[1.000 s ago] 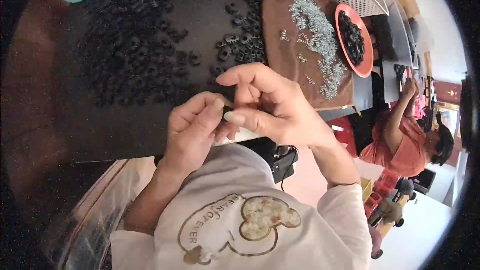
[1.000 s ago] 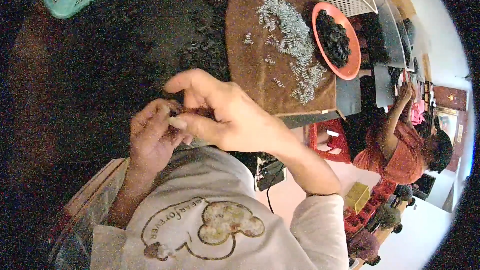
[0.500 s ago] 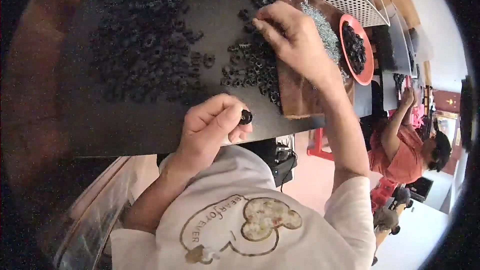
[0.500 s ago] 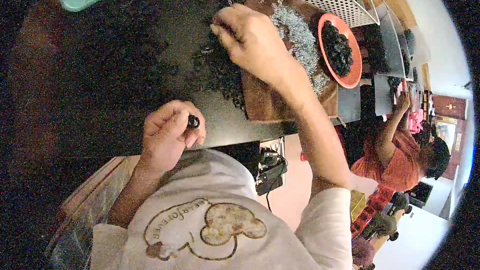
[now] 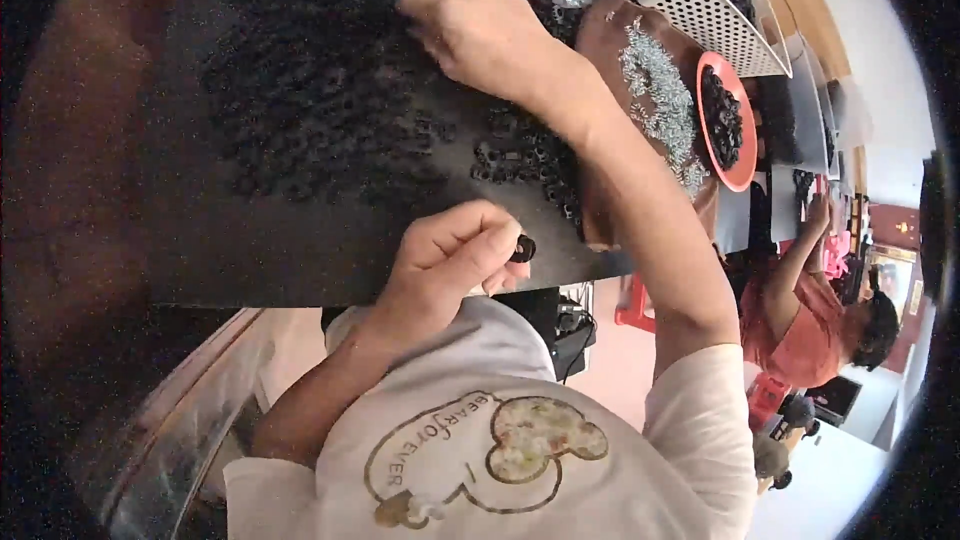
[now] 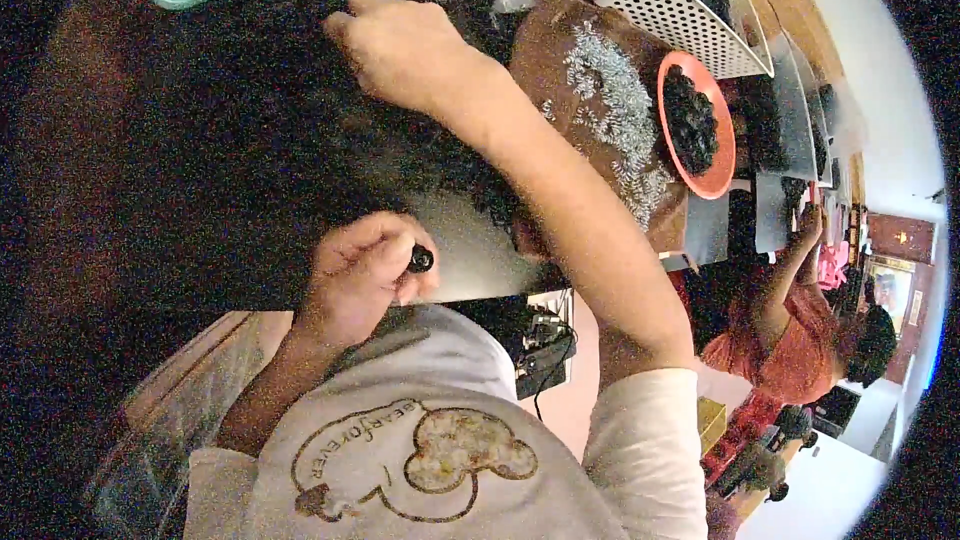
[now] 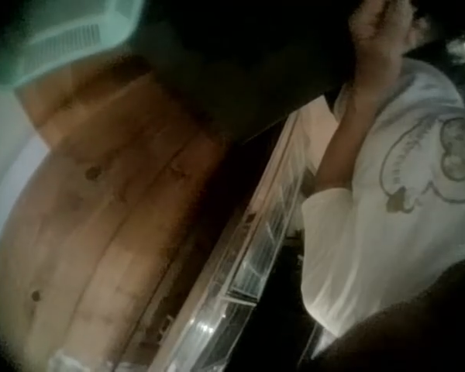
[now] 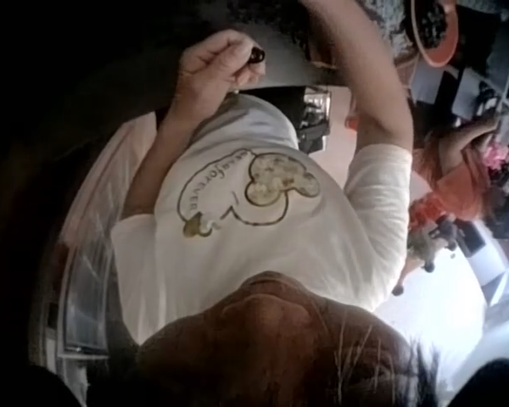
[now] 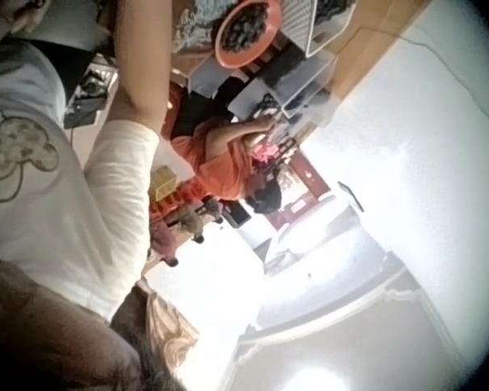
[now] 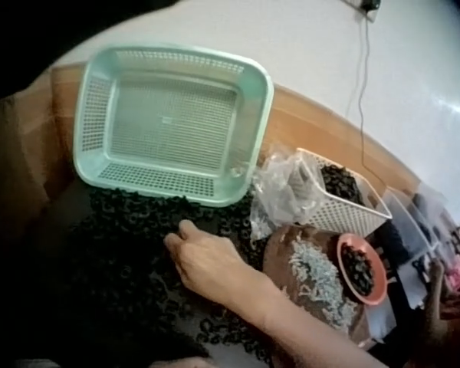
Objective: Assembling small black plastic parts with tiny metal beads or pins.
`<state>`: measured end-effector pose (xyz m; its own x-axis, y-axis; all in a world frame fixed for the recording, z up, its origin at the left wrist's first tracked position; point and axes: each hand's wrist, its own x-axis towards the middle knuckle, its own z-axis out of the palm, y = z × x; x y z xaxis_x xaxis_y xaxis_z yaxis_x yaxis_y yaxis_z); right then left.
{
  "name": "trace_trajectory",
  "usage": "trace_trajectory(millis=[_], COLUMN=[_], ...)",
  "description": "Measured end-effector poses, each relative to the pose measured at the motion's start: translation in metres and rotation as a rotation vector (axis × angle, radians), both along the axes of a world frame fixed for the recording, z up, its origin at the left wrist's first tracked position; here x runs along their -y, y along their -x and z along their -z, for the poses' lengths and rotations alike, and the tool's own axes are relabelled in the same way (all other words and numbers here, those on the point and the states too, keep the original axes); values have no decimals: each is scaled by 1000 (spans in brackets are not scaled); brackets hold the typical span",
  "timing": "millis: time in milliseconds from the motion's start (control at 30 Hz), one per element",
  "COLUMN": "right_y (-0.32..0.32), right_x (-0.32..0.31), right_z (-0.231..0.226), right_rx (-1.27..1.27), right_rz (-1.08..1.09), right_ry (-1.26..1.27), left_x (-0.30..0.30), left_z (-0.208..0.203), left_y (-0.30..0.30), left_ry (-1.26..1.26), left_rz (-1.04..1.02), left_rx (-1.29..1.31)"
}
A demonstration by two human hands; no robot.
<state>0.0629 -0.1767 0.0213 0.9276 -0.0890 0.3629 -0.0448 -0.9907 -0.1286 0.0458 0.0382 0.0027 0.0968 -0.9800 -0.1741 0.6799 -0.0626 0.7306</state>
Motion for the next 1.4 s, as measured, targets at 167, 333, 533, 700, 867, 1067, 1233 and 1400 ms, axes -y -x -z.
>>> trace_trajectory(millis=[167,333,533,700,867,1067,1233,1400], right_y=[12,41,60,91,129,153,161,160], right_x=[-2,4,1,-34,-60,-69,-77,-79], right_z=[-11,-13,-23,-53,-57,-57,-47,-48], right_rx=[-134,-178,5,66,79,15,72,94], right_rz=[12,51,62,114,135,46,96,73], right_ry=[28,77,-285,-685,-947,-1025,-1235,-1313], left_x=[-3,5,4,3,2,4,5,4], left_z=[-2,6,3,0,-6,-14,-2,-3], left_y=[-3,0,2,3,3,6,6,9], left_ry=[9,28,0,0,-10,-59,13,-20], left_rz=[2,-16,-96,-180,-208,-221,-195,-197], left_rx=[-16,-8,-46,-85,-92,-32,-4,19])
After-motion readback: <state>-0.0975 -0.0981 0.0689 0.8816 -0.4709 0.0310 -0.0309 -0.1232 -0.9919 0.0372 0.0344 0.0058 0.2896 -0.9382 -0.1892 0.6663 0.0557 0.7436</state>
